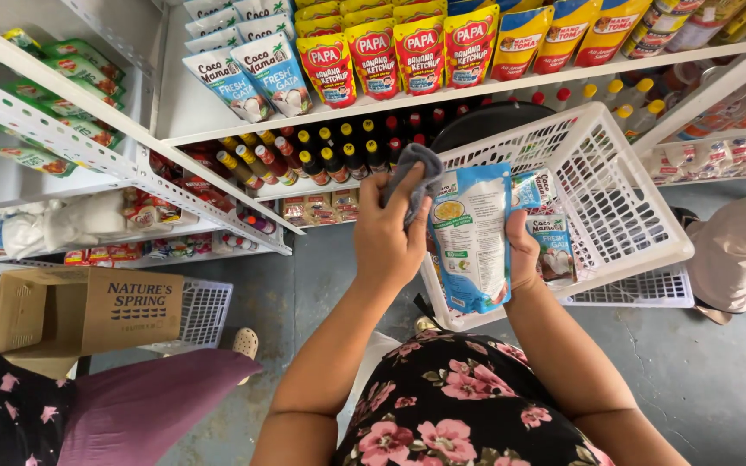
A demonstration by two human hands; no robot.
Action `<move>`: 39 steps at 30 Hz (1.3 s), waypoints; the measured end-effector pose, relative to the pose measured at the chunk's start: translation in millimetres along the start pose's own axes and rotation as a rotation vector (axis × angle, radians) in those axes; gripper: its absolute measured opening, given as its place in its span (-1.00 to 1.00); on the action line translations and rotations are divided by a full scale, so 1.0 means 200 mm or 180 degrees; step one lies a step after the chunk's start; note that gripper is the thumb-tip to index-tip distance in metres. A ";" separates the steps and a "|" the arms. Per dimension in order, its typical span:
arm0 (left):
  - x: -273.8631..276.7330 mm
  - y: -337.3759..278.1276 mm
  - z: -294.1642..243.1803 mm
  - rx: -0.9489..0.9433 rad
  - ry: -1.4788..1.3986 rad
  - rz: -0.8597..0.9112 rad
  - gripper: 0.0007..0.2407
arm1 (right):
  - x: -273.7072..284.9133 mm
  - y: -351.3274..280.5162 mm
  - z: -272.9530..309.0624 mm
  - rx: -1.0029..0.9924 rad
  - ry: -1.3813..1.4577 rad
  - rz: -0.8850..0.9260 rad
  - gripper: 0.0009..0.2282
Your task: Cleaning and organizing grocery items on store shelves using a cloth.
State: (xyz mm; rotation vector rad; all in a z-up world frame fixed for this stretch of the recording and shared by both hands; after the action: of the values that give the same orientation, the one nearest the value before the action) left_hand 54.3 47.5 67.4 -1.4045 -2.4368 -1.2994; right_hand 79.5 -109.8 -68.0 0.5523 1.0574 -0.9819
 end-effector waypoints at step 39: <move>-0.15 -0.40 -0.23 -0.1353 -0.0593 0.1760 -0.65 | -0.09 0.08 0.23 0.0659 -0.0779 -0.0239 -0.09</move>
State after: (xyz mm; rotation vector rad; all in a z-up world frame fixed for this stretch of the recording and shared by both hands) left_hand -2.3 -23.3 34.0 -2.1795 -1.6931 -1.6315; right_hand 111.9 -130.3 -33.0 0.5475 0.7676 -1.2012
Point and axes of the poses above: each hand's wrist, its own y-axis towards the middle knuckle, its own x-axis out of the back of the hand, z = x × y, the point moved 7 cm from there along y, towards the middle knuckle, and after that the axes turned 10 degrees about -z, right-handed, at the moved point
